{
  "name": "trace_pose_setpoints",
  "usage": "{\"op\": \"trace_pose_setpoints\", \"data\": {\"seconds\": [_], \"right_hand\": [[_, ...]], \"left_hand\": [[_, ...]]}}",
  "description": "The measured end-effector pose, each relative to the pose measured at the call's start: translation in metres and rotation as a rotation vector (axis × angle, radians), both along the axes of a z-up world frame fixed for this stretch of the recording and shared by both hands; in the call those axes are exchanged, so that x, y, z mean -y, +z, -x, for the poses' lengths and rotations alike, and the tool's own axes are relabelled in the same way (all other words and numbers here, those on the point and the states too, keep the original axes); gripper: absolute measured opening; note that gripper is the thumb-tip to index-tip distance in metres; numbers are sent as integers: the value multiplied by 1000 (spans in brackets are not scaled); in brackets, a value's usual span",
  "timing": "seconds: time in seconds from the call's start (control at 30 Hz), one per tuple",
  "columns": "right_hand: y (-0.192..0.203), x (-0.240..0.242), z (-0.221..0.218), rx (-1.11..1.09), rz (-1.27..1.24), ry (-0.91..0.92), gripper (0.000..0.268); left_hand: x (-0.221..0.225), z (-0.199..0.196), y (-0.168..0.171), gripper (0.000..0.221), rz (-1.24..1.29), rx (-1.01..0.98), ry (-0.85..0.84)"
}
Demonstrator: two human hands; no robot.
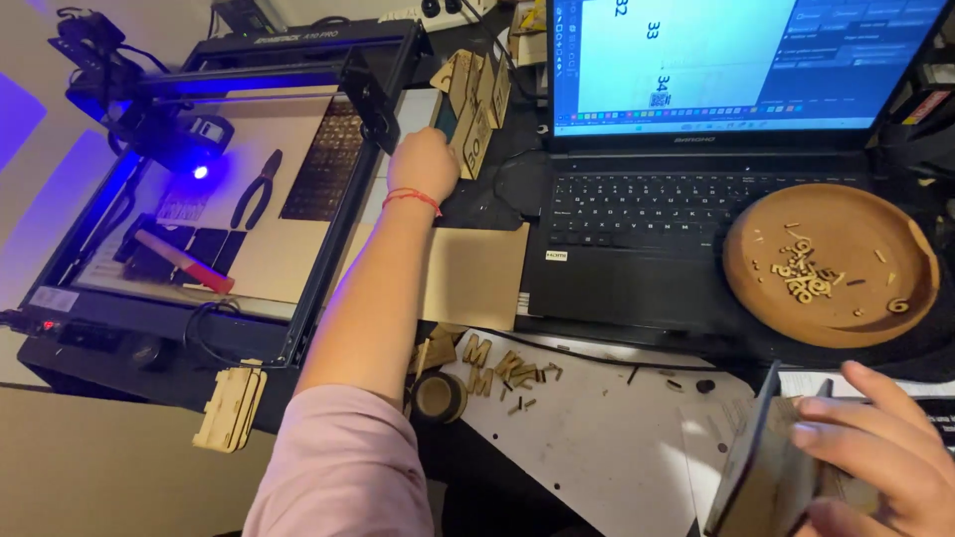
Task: Assembling a small wooden box by applying glue to laser-cut pieces and fitting them together.
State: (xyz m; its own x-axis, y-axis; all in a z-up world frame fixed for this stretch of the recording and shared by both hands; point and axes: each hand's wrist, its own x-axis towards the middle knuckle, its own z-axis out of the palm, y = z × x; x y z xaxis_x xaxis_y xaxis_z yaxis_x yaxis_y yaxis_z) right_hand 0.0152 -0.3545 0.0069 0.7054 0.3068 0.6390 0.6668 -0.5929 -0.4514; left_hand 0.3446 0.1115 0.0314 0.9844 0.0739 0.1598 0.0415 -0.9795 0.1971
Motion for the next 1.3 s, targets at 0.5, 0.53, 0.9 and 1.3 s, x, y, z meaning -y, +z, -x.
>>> {"op": "trace_pose_setpoints", "data": {"seconds": [0.5,0.53,0.9,1.3], "right_hand": [[-9,6,6,-251,70,-19,51],[4,-10,10,-251,70,-18,51],[30,-45,28,-289,-57,-138,42],[57,-110,2,-102,145,210,86]], "left_hand": [[-22,8,-5,27,-49,-27,128],[-21,6,-7,27,-49,-27,129],[-22,22,5,31,-105,-34,103],[123,326,174,38,245,-355,-678]]}}
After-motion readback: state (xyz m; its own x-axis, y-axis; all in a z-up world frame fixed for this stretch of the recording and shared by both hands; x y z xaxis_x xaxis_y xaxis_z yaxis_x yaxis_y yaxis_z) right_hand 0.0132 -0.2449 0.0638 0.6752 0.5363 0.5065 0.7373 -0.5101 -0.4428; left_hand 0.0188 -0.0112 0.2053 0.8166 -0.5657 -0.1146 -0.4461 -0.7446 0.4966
